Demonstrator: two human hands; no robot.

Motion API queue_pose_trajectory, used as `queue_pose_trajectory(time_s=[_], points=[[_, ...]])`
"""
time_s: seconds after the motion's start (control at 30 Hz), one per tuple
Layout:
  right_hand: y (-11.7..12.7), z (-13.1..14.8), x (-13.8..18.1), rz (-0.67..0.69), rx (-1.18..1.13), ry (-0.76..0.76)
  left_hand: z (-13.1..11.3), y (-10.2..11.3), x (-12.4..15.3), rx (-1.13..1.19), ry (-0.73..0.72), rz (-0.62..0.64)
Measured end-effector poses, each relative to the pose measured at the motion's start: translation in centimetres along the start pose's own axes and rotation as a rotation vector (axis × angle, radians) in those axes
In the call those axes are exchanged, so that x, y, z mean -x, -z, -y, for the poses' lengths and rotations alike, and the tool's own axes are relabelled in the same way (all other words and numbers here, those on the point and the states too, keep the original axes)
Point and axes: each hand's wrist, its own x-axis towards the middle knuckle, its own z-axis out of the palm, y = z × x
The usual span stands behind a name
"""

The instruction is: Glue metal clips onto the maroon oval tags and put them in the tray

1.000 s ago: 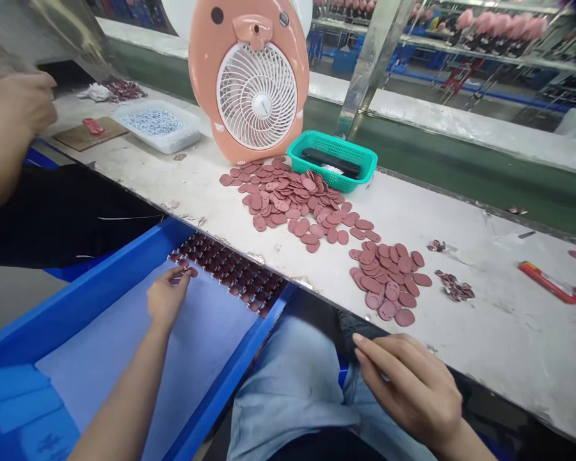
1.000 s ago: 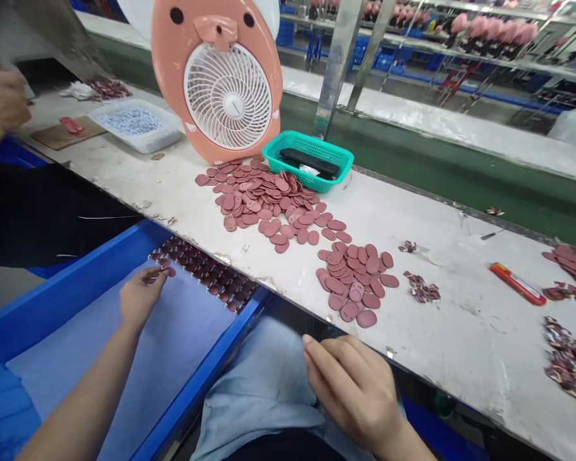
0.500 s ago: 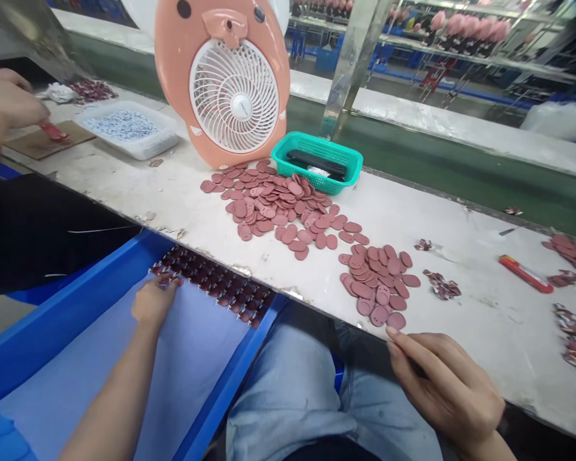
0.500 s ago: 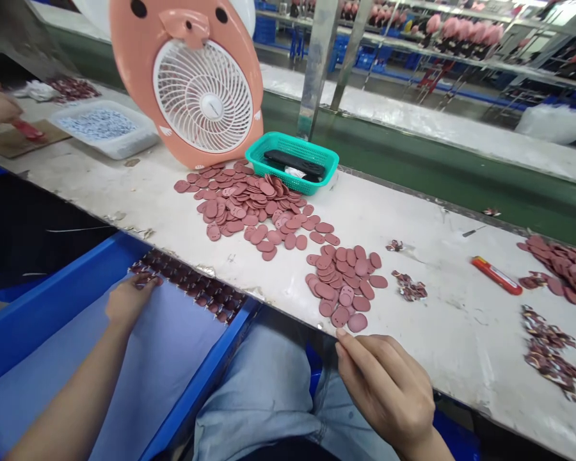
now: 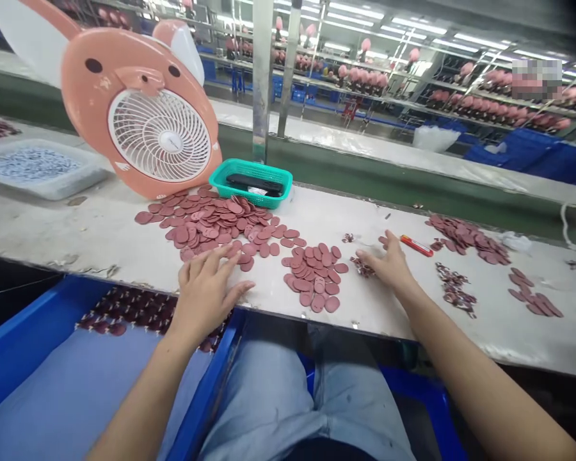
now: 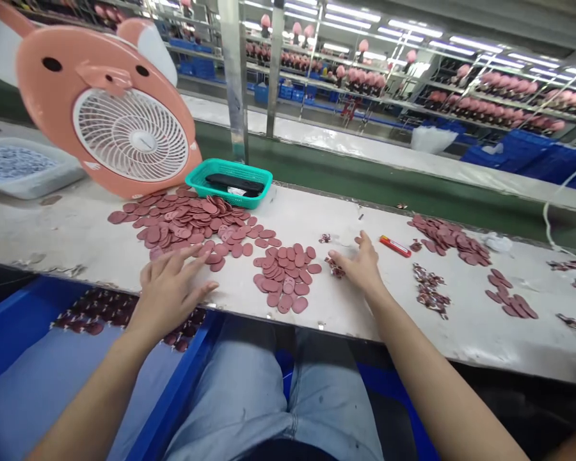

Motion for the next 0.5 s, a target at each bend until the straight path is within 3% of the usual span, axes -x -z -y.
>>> queue_pose_trajectory(time_s=[0.1, 0.3, 0.5], points=[[-0.6, 0.2, -1.6, -0.034, 0.035, -0.015, -0.5, 0.1, 0.3, -0.010, -0.032, 0.095], [-0.7, 0.9, -4.5, -0.050, 0.010, 0.007, -0.1, -0.5, 3.4, 0.071, -0.092, -0.036], [1.3, 2.6, -1.2, -0.068, -0.225, 0.195, -0.6, -0.8, 3.8, 0.212, -0.177, -0.168]])
